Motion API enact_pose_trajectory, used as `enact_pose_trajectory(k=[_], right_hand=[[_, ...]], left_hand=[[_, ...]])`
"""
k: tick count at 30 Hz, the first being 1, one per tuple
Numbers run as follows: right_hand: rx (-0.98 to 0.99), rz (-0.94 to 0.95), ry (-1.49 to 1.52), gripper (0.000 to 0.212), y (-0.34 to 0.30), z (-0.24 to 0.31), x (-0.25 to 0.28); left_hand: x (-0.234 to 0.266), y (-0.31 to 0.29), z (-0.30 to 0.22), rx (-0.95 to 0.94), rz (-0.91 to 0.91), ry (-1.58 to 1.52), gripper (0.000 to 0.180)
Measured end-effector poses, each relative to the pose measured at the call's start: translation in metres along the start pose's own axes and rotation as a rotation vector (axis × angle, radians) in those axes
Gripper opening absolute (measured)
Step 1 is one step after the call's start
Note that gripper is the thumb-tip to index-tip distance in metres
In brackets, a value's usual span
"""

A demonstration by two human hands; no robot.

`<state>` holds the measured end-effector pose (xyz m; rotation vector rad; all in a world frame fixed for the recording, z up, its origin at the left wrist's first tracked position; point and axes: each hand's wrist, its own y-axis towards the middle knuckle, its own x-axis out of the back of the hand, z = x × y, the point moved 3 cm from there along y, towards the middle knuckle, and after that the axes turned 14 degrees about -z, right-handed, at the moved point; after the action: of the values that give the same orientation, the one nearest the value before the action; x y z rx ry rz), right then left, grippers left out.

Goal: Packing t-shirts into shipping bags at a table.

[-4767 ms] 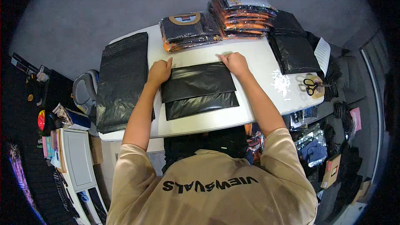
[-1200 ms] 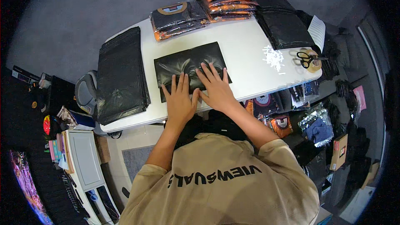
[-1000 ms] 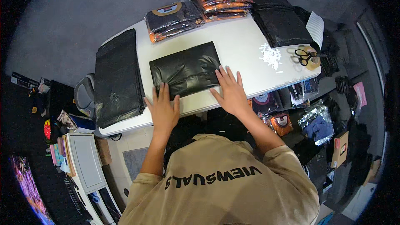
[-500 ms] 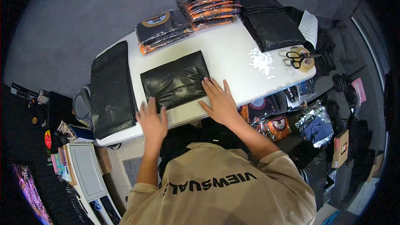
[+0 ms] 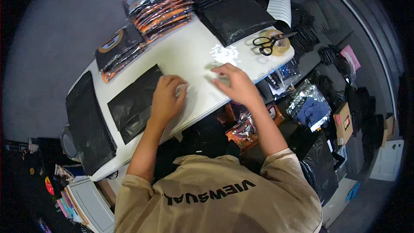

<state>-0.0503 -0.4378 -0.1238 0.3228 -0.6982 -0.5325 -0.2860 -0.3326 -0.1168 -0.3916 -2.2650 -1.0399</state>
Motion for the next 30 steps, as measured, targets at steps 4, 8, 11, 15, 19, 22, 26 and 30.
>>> enact_pose_trajectory(k=[4, 8, 11, 15, 19, 22, 26, 30], right_hand=[[-0.021, -0.035, -0.138, 0.037, 0.030, -0.050, 0.020], [-0.026, -0.099, -0.188, 0.035, 0.049, -0.081, 0.011], [-0.047, -0.102, -0.209, 0.033, 0.057, -0.096, 0.010], [-0.015, -0.133, -0.205, 0.032, 0.058, -0.104, 0.003], [-0.040, -0.151, -0.187, 0.031, 0.058, -0.103, 0.003], [-0.039, -0.159, -0.155, 0.030, 0.059, -0.104, 0.001], [-0.048, -0.160, -0.156, 0.030, 0.058, -0.103, -0.002], [-0.032, -0.192, -0.122, 0.030, 0.058, -0.100, 0.000]], left_hand=[[-0.086, 0.050, 0.006, -0.042, 0.084, -0.104, 0.019], [-0.147, 0.073, 0.010, 0.009, 0.015, -0.144, 0.025], [-0.170, 0.076, 0.008, 0.013, -0.052, -0.139, 0.026], [-0.172, 0.072, 0.012, 0.031, -0.096, -0.126, 0.021], [-0.170, 0.075, 0.009, 0.003, -0.084, -0.105, 0.018], [-0.167, 0.076, 0.008, -0.003, -0.095, -0.110, 0.016], [-0.164, 0.075, 0.010, 0.022, -0.097, -0.140, 0.017], [-0.163, 0.075, 0.010, 0.036, -0.097, -0.171, 0.017]])
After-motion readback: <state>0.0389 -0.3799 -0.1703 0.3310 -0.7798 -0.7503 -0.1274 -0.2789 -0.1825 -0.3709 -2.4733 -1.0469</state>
